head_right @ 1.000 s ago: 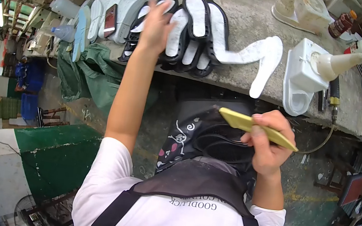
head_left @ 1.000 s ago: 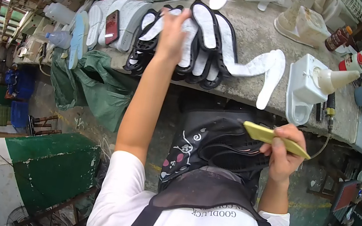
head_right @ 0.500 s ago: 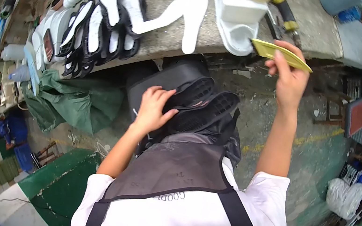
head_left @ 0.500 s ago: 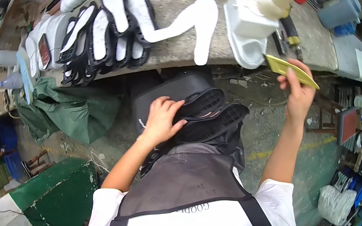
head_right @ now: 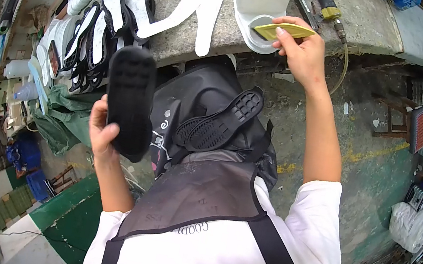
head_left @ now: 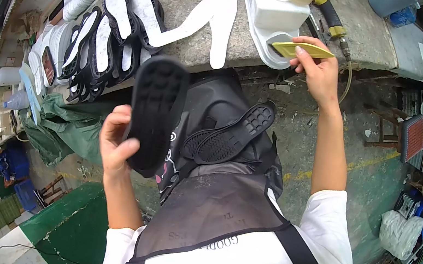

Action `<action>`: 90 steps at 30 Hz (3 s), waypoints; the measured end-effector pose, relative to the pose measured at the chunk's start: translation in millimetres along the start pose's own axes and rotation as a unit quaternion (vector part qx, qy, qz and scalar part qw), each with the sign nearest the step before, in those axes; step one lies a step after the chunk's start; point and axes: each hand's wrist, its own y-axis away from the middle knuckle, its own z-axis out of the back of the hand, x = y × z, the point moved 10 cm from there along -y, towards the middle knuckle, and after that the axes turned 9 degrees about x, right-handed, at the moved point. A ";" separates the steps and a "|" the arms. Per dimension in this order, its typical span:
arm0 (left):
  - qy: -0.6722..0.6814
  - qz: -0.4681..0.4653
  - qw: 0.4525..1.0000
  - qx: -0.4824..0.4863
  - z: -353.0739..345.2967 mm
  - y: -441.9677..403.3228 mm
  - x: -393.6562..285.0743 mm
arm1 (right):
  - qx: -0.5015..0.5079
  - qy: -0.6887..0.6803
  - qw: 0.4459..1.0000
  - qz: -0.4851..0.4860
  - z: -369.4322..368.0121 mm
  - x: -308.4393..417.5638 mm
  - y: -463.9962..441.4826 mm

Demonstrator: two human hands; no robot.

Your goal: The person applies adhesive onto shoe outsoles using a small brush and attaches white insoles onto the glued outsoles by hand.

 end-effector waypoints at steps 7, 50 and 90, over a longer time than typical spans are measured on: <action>0.417 0.276 0.860 0.097 -115.2 61.0 114.5 | 0.010 -0.025 0.999 -0.018 -3.3 -15.6 -0.4; 0.473 -0.019 0.880 -0.040 -53.1 -8.5 15.7 | 0.303 -0.008 0.949 0.089 -231.4 142.8 81.2; 0.649 0.139 0.743 0.090 -76.0 1.3 26.9 | 0.728 -0.044 0.648 0.219 -310.0 183.4 98.1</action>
